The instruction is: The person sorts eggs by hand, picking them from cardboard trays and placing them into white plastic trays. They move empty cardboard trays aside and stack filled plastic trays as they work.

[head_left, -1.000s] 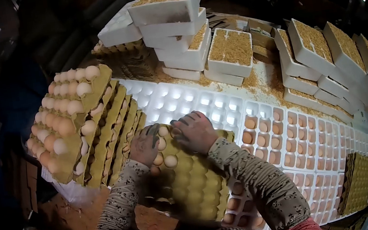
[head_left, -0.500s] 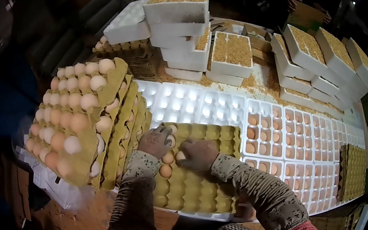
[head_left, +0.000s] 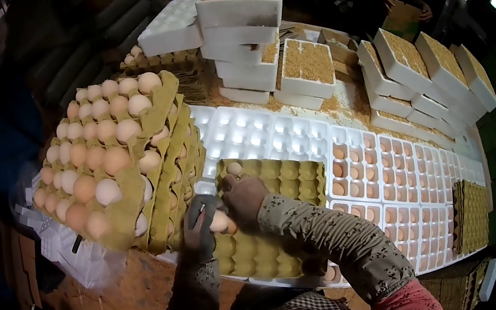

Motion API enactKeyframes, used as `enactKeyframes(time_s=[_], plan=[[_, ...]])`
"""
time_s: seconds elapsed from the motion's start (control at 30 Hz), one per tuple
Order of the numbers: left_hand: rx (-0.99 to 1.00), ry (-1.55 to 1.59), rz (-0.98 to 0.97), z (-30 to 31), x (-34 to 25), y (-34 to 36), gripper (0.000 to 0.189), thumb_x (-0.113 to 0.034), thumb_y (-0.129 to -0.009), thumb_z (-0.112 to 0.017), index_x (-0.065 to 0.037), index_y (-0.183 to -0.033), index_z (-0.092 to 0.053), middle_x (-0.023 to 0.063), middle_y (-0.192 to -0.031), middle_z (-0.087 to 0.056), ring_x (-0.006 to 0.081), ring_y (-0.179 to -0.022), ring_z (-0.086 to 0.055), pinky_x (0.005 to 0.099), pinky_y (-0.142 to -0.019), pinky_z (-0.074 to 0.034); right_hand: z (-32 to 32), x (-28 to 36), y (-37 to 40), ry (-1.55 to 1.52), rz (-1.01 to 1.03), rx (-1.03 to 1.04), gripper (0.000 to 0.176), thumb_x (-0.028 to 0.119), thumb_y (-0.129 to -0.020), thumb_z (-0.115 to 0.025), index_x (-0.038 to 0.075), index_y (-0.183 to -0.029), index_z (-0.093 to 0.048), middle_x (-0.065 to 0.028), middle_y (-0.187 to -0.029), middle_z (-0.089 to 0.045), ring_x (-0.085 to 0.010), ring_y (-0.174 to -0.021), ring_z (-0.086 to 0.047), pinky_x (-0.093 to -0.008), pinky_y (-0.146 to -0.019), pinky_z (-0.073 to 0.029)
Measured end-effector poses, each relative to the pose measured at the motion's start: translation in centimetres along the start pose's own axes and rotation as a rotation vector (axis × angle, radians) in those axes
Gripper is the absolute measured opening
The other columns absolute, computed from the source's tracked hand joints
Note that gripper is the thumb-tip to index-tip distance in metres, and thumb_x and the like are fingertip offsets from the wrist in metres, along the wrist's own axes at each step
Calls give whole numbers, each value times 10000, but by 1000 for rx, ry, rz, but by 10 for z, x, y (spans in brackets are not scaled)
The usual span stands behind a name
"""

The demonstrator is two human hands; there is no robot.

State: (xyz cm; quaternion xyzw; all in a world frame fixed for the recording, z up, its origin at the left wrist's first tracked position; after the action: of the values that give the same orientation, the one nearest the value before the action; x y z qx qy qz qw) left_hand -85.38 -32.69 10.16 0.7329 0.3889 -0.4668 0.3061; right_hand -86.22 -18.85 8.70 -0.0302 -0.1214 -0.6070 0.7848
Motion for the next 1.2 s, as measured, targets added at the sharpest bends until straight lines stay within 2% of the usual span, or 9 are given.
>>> enactKeyframes(time_s=[0.2, 0.4, 0.53, 0.7, 0.73, 0.8, 0.87, 1.03, 1.2], plan=[[42, -1227, -487, -1, -3, 29, 160, -93, -735, -701, -59, -841, -587, 138, -803, -551, 324, -731, -579, 399, -632, -474, -6, 3, -9, 82, 23, 96, 216, 332, -746, -626, 159, -847, -706, -103, -1056, -567, -262, -943, -586, -382, -743, -492], [163, -1521, -643, -18, 14, 26, 343, -162, -687, -731, -56, -990, -611, 136, -975, -600, 335, -861, -607, 421, -708, -501, -20, -4, -2, 76, 82, -44, 214, 286, -766, -611, 116, -876, -680, -139, -1111, -550, -327, -894, -599, -408, -744, -497], [243, -1597, -754, -17, 17, 18, 380, -152, -689, -711, -43, -1033, -594, 153, -1037, -590, 337, -876, -603, 422, -703, -498, 46, -55, 55, -385, -248, -197, 224, 276, -853, -584, 110, -985, -654, -151, -1148, -567, -287, -945, -621, -395, -850, -477], [333, -1469, -422, -8, 17, 8, 492, -141, -615, -754, -64, -1070, -585, 140, -1059, -594, 332, -853, -596, 416, -737, -487, 47, -246, 150, -1006, -777, -809, 422, 185, -864, -584, 130, -1262, -456, -193, -1163, -558, -338, -941, -612, -391, -825, -490], [262, -1279, -273, -2, 18, 4, 483, -128, -618, -746, -58, -1066, -579, 140, -1019, -600, 327, -808, -602, 391, -709, -492, 38, -285, 160, -489, -793, -864, 451, 230, -858, -582, 128, -1274, -441, -190, -1164, -558, -365, -1002, -586, -409, -861, -472], [169, -1216, -366, -24, 2, -3, 453, -91, -646, -734, -41, -1063, -565, 135, -976, -615, 285, -738, -611, 343, -660, -494, 40, -302, 169, -426, -946, -735, 404, 266, -856, -570, 112, -1222, -493, -188, -1177, -557, -370, -1050, -569, -431, -893, -454], [83, -987, -438, -60, -17, -26, 440, -70, -684, -734, -26, -1086, -559, 119, -997, -621, 245, -763, -616, 347, -679, -499, 18, -330, 155, -217, -1030, -216, 337, 256, -835, -588, 108, -1135, -548, -183, -1155, -588, -343, -1036, -586, -416, -878, -454], [255, -1042, -537, -187, 19, -126, 408, -78, -742, -696, -122, -1129, -573, 99, -1072, -605, 276, -865, -625, 376, -756, -515, 27, -324, 118, -392, -659, -860, 239, 222, -821, -597, 99, -1025, -591, -173, -1055, -569, -350, -1002, -560, -486, -865, -428], [499, -1464, -299, -241, 130, -220, 280, -307, -804, -612, -147, -1034, -620, 43, -1002, -606, 224, -939, -597, 339, -832, -480, -14, -308, 118, -137, -487, -722, 268, 147, -761, -592, 79, -1019, -564, -158, -1049, -549, -349, -1053, -489, -470, -939, -373]])
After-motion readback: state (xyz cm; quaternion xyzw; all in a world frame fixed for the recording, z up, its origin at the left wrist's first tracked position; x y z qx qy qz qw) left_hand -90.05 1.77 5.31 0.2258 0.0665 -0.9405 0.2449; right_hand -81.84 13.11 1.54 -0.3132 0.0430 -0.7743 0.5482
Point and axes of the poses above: each hand's wrist, its own y-axis away from the middle knuckle, its own z-axis out of the back of the hand, x = y × z, the point moved 5 cm from there along -y, towards the middle knuckle
